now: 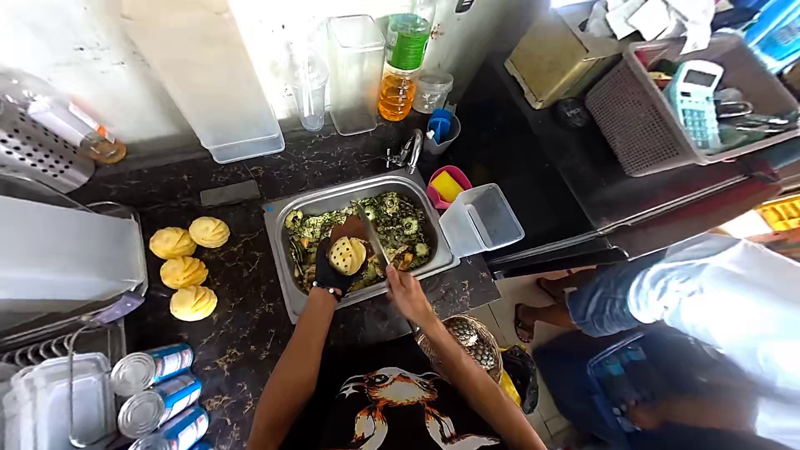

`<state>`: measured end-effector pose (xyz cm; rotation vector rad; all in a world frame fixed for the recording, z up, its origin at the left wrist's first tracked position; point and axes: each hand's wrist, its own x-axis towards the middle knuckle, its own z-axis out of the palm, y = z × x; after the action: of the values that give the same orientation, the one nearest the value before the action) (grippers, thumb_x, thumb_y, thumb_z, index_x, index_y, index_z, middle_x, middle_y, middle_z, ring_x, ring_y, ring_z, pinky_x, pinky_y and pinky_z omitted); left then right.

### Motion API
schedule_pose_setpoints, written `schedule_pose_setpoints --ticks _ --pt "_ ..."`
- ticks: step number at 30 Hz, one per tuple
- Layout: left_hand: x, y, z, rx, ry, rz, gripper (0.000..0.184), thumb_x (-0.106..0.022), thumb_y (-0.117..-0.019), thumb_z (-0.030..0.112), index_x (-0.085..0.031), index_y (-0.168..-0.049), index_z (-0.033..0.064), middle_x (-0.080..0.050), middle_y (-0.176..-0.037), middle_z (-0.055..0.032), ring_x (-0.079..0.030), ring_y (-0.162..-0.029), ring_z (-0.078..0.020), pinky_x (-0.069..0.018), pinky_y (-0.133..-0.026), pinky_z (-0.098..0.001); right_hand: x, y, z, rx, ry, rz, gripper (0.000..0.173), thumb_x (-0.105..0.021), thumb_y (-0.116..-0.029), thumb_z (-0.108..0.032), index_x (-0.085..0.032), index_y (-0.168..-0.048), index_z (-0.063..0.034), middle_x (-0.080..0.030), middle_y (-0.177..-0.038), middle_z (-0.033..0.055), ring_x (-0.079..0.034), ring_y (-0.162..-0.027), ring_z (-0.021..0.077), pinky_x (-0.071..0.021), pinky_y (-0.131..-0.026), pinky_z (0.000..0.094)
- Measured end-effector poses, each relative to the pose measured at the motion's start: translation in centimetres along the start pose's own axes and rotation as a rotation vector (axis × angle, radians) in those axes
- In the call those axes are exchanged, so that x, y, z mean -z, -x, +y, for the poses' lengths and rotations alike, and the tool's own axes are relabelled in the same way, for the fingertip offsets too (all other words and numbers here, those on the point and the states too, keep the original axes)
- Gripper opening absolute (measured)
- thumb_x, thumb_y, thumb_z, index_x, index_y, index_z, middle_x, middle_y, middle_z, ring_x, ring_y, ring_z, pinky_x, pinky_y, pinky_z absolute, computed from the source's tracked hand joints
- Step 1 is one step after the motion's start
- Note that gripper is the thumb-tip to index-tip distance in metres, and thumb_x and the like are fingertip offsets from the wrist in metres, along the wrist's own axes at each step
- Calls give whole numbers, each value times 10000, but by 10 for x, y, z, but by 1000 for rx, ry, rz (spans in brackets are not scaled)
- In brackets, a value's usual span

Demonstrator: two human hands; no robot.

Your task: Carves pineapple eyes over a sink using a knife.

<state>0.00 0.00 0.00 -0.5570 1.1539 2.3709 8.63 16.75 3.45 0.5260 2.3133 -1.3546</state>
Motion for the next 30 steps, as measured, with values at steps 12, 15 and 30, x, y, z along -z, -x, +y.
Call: schedule_pose_setpoints --ticks 12,15,30 --pt "-5 6 15 148 152 121 419 -460 -983 513 -576 -1227 192 -657 -1069 -78 -658 -941 -243 -562 -755 -494 -25 32 -23 43 -152 -112 588 -220 -1115 -477 -600 -916 -76 -515 -626 -2 -511 -492 133 -477 -492 328" --pt "-20 20 36 159 113 189 360 -443 -1019 425 -572 -1216 153 -648 -1040 -81 -652 -906 -224 -563 -752 -453 -24 38 -23 21 -109 -106 598 -211 -1113 -488 -604 -918 -83 -518 -628 -2 -517 -497 135 -479 -498 334" --pt "-12 5 26 -1 53 -20 226 -521 -1001 347 -614 -1114 175 -680 -930 -26 -682 -813 -148 -589 -697 -344 -9 55 -29 -14 -343 -118 571 -193 -1127 -442 -539 -845 -85 -463 -558 -23 -460 -429 94 -425 -422 258"
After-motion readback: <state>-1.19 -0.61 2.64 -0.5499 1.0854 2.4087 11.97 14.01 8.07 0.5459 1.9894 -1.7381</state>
